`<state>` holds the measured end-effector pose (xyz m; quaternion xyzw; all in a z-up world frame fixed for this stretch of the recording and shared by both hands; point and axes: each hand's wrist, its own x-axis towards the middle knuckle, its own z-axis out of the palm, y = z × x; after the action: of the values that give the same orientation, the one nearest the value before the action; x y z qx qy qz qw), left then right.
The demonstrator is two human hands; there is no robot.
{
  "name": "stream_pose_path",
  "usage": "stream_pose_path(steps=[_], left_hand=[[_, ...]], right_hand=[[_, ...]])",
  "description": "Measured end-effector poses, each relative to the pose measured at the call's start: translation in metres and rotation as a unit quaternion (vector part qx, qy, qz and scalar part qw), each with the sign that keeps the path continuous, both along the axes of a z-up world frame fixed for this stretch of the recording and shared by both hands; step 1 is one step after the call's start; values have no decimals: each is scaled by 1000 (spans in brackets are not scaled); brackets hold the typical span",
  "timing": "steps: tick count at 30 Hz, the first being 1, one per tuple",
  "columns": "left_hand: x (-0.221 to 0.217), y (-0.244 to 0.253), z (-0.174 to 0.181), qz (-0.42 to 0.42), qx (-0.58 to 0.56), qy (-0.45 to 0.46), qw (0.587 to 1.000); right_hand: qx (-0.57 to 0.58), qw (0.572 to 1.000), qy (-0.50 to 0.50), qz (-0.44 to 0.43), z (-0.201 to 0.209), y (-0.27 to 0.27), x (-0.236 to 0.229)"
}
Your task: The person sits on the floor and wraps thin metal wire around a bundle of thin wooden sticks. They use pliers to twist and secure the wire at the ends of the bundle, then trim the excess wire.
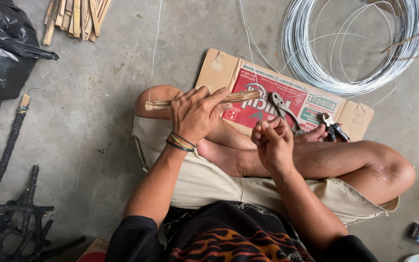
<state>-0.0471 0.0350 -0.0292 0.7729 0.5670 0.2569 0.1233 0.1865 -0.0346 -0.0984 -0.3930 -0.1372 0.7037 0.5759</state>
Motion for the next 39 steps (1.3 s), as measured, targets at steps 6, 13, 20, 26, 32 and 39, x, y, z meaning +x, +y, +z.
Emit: stream_pose_path(steps=[6, 13, 20, 26, 32, 39], left_hand=[[-7, -5, 4, -12, -2, -10, 1000], [-12, -11, 1, -26, 5, -9, 1000], [-6, -11, 7, -26, -11, -3, 1000], [6, -10, 6, -22, -2, -16, 1000], [18, -16, -13, 9, 3, 16, 1000], [25, -20, -9, 12, 20, -11, 1000]], right_hand=[[-34, 998, -47, 7, -22, 17, -6], [45, 995, -45, 80, -45, 55, -6], [95, 980, -99, 144, -47, 78, 1], [67, 987, -67, 132, -45, 61, 0], [56, 989, -62, 125, -47, 53, -4], [63, 989, -49, 123, -51, 49, -11]])
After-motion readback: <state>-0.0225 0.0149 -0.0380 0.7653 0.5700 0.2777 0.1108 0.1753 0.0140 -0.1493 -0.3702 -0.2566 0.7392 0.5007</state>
